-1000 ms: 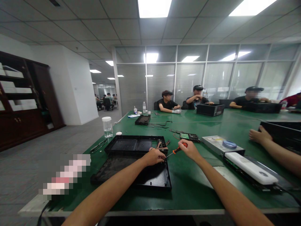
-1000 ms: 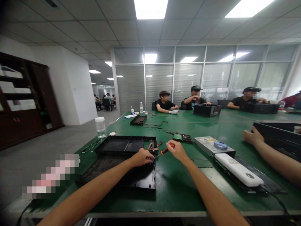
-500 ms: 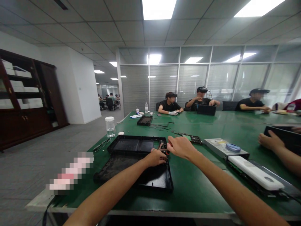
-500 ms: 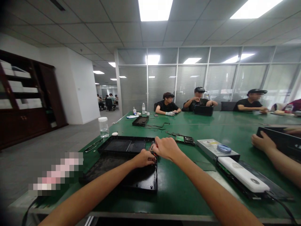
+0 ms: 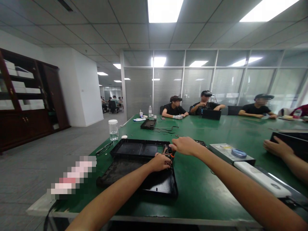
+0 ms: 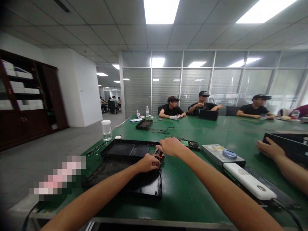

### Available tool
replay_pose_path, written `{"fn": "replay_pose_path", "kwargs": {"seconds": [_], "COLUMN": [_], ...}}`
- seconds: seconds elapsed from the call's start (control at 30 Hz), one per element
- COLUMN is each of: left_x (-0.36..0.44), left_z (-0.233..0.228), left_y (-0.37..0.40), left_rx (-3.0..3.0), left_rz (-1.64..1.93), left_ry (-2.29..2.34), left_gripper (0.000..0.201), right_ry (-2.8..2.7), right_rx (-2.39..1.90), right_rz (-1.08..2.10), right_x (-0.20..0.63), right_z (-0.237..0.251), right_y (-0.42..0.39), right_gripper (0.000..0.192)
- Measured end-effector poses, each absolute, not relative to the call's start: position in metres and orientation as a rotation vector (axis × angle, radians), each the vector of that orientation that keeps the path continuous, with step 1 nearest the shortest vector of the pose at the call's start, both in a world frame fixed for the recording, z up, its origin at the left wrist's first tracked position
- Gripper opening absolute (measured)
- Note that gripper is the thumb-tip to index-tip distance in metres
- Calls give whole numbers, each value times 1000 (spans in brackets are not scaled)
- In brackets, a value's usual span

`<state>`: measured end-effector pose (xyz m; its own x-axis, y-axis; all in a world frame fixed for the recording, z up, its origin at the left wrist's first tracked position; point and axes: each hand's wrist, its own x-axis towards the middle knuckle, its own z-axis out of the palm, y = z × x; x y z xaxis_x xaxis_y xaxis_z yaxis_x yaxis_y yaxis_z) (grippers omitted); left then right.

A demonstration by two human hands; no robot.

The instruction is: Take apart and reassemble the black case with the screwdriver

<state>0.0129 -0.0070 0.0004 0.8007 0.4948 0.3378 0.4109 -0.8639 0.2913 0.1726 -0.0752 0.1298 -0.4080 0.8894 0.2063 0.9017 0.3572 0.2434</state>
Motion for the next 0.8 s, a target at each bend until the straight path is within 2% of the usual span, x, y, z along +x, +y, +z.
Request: {"fn": "replay_pose_path", "kwargs": {"seconds": [0.07, 0.2, 0.33, 0.4, 0.53, 0.67, 0.8], "left_x": [13, 14, 14, 14, 14, 14, 17], "left_z": [0, -1, 0, 0, -2, -1, 1], "left_y": [-7, -8, -9, -9, -8, -8, -9], "left_rx": [2781, 2767, 2760, 2756, 2735, 2777, 2865], "left_rz": [621, 592, 589, 586, 593, 622, 659], "left_ry": [706, 728, 758, 744, 697, 684, 635], "left_gripper": [11, 13, 15, 16, 19, 17, 13], "right_ry": [-2453, -2519, -2413, -2397, -2255, -1611, -1098], "right_rx": [-1768, -1678, -1688, -1576, -1281, -1245, -1035], "right_rz": [-585, -489, -566, -492, -42, 563, 838], "right_x": [174, 179, 189, 199, 236, 280, 304], "right_z": [128, 124, 119, 113, 79, 27, 1], "right_y": [-76, -76, -75, -72, -55, -28, -13], "right_gripper": [52, 46, 54, 48, 35, 37, 32]}}
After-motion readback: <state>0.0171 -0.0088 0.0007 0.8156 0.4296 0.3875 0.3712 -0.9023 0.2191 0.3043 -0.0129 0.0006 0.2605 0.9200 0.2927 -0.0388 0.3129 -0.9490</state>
